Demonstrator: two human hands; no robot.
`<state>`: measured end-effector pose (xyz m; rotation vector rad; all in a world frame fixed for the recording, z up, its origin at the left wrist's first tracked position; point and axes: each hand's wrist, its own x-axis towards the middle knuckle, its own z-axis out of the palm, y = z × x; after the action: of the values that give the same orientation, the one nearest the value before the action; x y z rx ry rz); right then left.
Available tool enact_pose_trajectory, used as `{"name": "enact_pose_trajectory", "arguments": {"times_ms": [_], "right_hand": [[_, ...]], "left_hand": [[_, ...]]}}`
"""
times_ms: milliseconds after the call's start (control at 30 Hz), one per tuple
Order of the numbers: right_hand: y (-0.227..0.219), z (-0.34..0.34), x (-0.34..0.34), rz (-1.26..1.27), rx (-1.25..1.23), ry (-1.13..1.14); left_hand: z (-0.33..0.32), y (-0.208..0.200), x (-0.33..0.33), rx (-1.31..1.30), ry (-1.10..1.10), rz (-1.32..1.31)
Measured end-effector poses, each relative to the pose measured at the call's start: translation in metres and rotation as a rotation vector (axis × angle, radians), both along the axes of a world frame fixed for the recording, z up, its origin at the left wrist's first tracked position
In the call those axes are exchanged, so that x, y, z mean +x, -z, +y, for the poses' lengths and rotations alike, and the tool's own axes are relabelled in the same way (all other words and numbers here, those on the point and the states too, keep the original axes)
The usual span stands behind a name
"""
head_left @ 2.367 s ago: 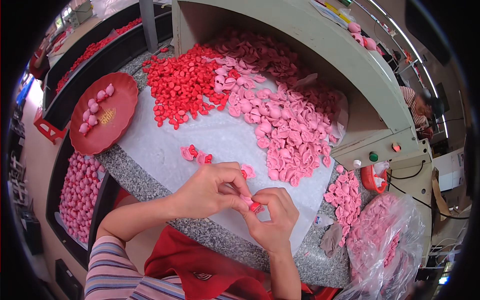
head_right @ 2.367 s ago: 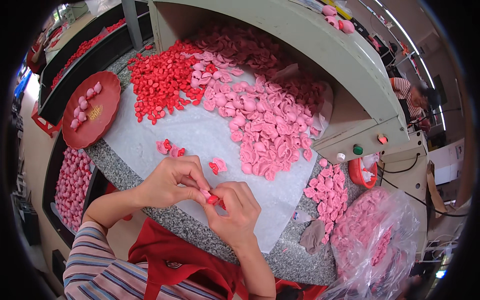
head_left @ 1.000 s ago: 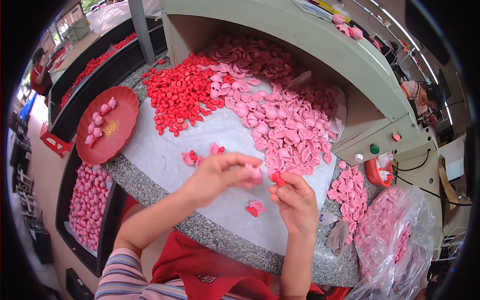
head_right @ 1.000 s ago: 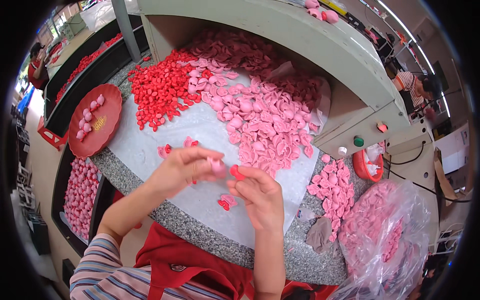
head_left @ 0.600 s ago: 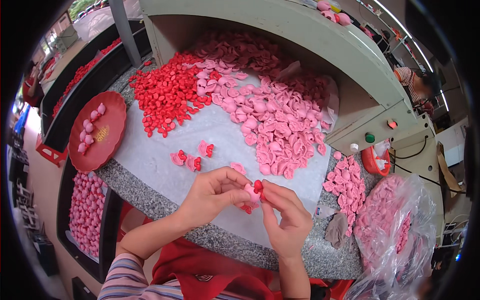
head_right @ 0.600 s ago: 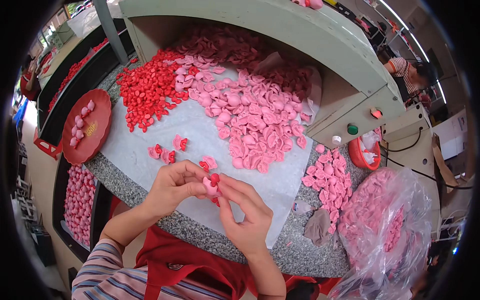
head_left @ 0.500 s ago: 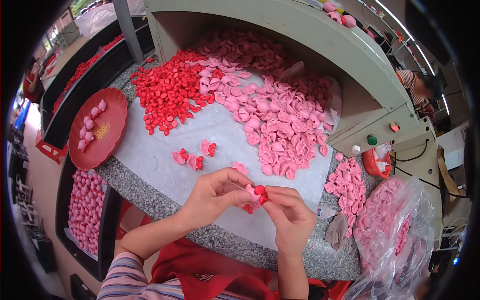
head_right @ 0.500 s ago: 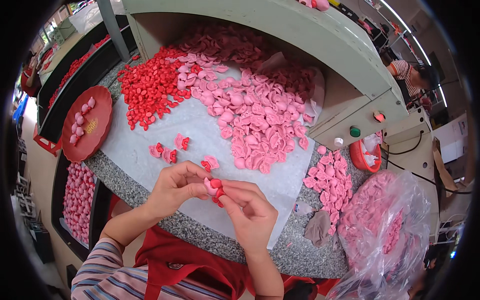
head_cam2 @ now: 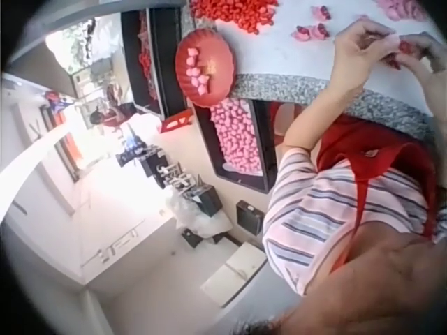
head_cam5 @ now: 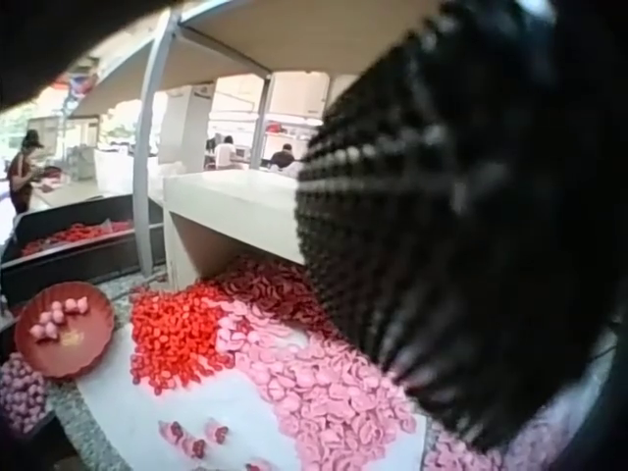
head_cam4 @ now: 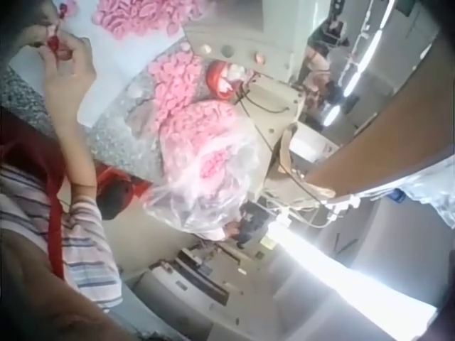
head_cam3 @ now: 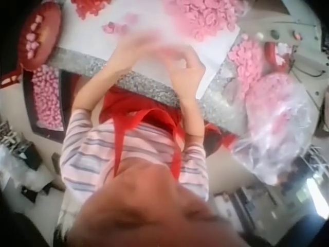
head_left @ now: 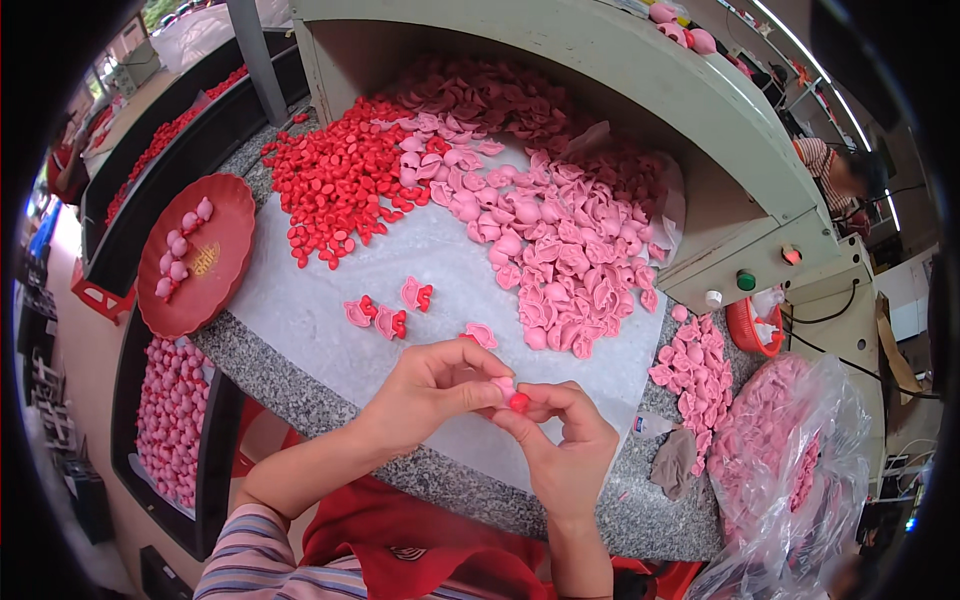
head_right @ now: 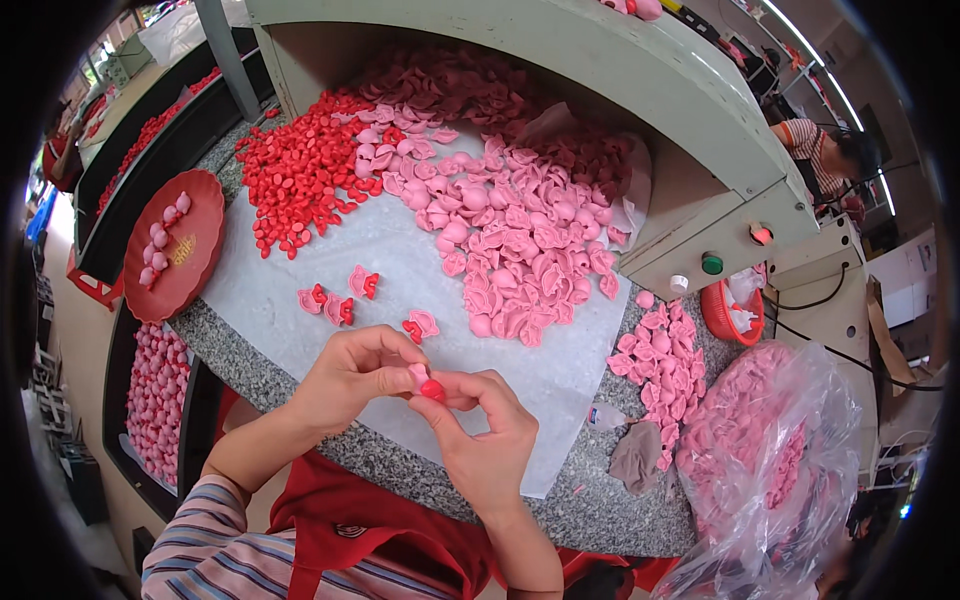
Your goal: Assembling small decorative toy components by attaching red parts to pink parts at a factory workbench.
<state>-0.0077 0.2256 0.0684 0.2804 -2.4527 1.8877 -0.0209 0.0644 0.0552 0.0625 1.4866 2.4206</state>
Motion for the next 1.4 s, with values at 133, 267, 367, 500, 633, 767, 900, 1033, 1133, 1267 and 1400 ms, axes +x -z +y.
{"name": "enact_pose_trajectory", "arguments": {"times_ms": [133,267,367,500,633,767,900,1033,1133,1267,1400], "right_hand": [[0.006,-0.003,0.004,-0.089,-0.179,0.08],[-0.005,-0.005,-0.001,-0.021,0.043,0.034],[-0.004,-0.004,-0.003,0.137,0.202,0.075],[0.008,-0.005,-0.006,0.335,0.259,-0.044],[0.017,-0.018,-0.003,0.386,0.264,-0.082],[0.018,-0.032,-0.007,0.446,0.3,-0.128],[-0.005,-0.048,-0.04,0.404,0.347,-0.36],[-0.005,-0.086,-0.126,0.22,0.284,-0.424],[0.036,-0.129,-0.19,0.341,0.448,-0.239],[0.062,-0.166,-0.204,0.261,0.751,-0.161],[0.073,-0.173,-0.203,0.428,0.786,-0.056]], "left_hand": [[0.007,0.0,0.004,-0.059,-0.044,0.16],[0.01,-0.003,0.007,-0.14,-0.034,0.202],[0.007,-0.005,0.007,-0.194,-0.054,0.271],[-0.002,-0.005,0.012,-0.288,-0.035,0.308],[-0.014,0.004,0.021,-0.38,-0.084,0.369],[-0.03,0.008,0.022,-0.34,-0.116,0.344],[-0.063,0.019,0.002,-0.376,-0.118,0.457],[-0.1,0.03,-0.035,-0.723,-0.308,0.644],[-0.109,0.044,-0.059,-0.918,-0.419,0.718],[-0.113,0.049,-0.067,-1.076,-0.317,0.532],[-0.113,0.033,-0.061,-1.145,-0.175,0.539]]}}
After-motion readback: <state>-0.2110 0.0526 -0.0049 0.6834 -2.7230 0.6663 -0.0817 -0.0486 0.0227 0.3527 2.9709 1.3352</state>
